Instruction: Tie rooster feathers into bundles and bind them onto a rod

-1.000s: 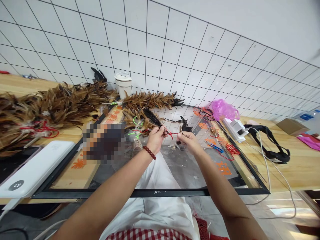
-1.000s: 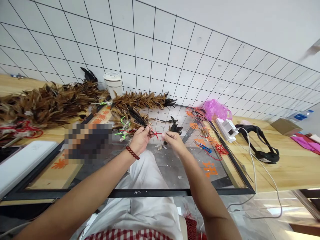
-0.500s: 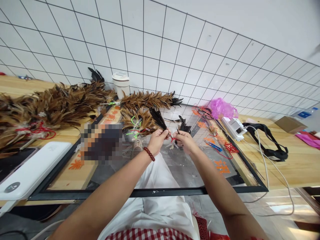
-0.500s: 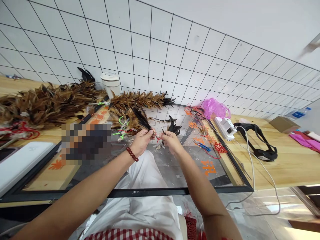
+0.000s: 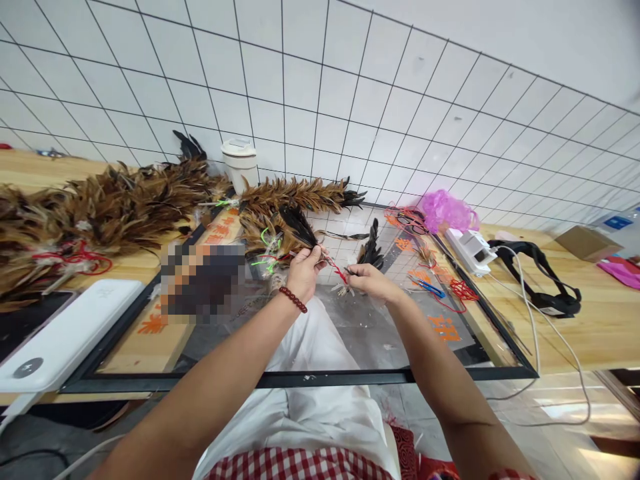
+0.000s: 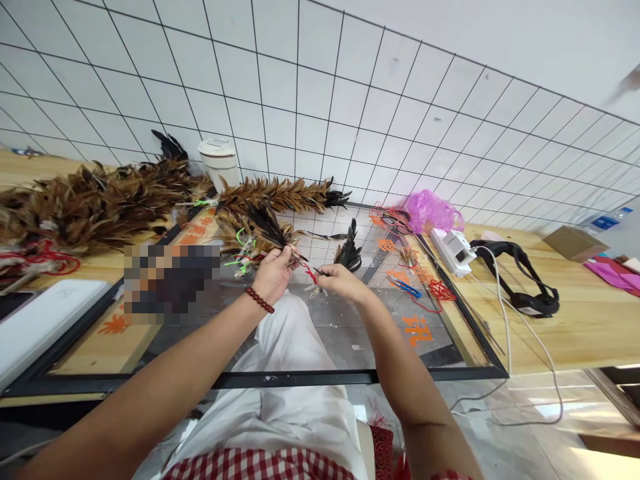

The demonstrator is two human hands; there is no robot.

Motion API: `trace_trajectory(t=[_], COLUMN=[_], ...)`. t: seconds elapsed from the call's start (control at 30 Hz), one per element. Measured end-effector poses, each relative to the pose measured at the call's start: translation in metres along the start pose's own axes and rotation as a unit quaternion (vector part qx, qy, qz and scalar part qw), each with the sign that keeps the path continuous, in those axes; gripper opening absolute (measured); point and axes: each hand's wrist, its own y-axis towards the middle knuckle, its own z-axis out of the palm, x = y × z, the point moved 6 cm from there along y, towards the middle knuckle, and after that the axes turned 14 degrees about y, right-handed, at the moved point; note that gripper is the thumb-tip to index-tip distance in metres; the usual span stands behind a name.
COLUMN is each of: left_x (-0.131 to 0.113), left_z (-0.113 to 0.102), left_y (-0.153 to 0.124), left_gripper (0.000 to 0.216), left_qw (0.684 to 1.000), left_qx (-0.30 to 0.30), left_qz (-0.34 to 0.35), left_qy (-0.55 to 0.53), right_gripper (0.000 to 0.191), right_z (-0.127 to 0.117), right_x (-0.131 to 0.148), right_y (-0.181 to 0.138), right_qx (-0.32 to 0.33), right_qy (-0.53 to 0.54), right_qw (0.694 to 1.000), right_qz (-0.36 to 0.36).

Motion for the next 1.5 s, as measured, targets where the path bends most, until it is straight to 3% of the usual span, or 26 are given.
trace_trajectory(t=[0.1, 0.17, 0.23, 0.3, 0.4, 0.53, 0.77, 0.87, 0.97, 1.1, 1.2, 1.3, 1.4, 1.43, 1.5], left_x=[-0.003, -0.004, -0.005, -0.004, -0.002, 0.001, 0.010, 0.013, 0.012, 0.012, 0.013, 0.015, 0.011, 0.009, 0.006], left_z=[-0.005, -0.007, -0.006, -0.004, 0.000, 0.002, 0.011, 0.016, 0.019, 0.019, 0.019, 0.019, 0.016, 0.015, 0.013], left_y=[0.003, 0.004, 0.003, 0.001, -0.001, -0.003, -0.013, -0.017, -0.019, -0.020, -0.020, -0.019, -0.015, -0.013, -0.011], left_gripper=[0.022, 0.022, 0.022, 0.022, 0.022, 0.021, 0.019, 0.018, 0.019, 0.022, 0.021, 0.018, 0.013, 0.011, 0.010], left_qw=[0.999, 0.999, 0.999, 0.999, 0.998, 0.995, 0.970, 0.958, 0.950, 0.948, 0.949, 0.956, 0.976, 0.983, 0.991], left_qx=[-0.011, -0.018, -0.013, 0.001, 0.020, 0.028, 0.072, 0.098, 0.128, 0.145, 0.152, 0.154, 0.111, 0.089, 0.058], left_qz=[-0.015, -0.027, -0.037, -0.044, -0.052, -0.086, -0.143, -0.150, -0.144, -0.135, -0.137, -0.146, -0.139, -0.132, -0.122], left_qy=[-0.029, -0.043, -0.034, -0.012, 0.005, 0.033, 0.185, 0.225, 0.244, 0.251, 0.238, 0.204, 0.124, 0.090, 0.027], right_gripper=[0.024, 0.024, 0.024, 0.024, 0.041, 0.026, 0.023, 0.019, 0.020, 0.021, 0.021, 0.024, 0.040, 0.039, 0.028], right_z=[-0.015, -0.028, -0.038, -0.043, -0.033, -0.009, 0.016, 0.019, 0.021, 0.022, 0.021, 0.008, -0.015, -0.020, -0.019], right_x=[0.010, 0.016, 0.020, 0.024, 0.036, 0.047, 0.048, 0.048, 0.048, 0.049, 0.046, 0.046, 0.043, 0.039, 0.031], right_y=[-0.009, -0.013, -0.015, -0.016, -0.018, -0.022, -0.025, -0.026, -0.027, -0.027, -0.025, -0.022, -0.021, -0.019, -0.012], right_qx=[0.031, 0.016, -0.027, -0.089, -0.140, -0.112, -0.070, -0.074, -0.085, -0.094, -0.103, -0.184, -0.302, -0.309, -0.264], right_qy=[0.100, 0.115, 0.042, -0.109, -0.319, -0.441, -0.685, -0.720, -0.732, -0.729, -0.705, -0.608, -0.432, -0.381, -0.327], right_qw=[0.994, 0.992, 0.997, 0.986, 0.921, 0.845, 0.673, 0.634, 0.618, 0.618, 0.642, 0.710, 0.793, 0.821, 0.869], right_qz=[-0.015, -0.045, -0.066, -0.089, -0.174, -0.281, -0.271, -0.272, -0.276, -0.278, -0.284, -0.304, -0.306, -0.293, -0.262])
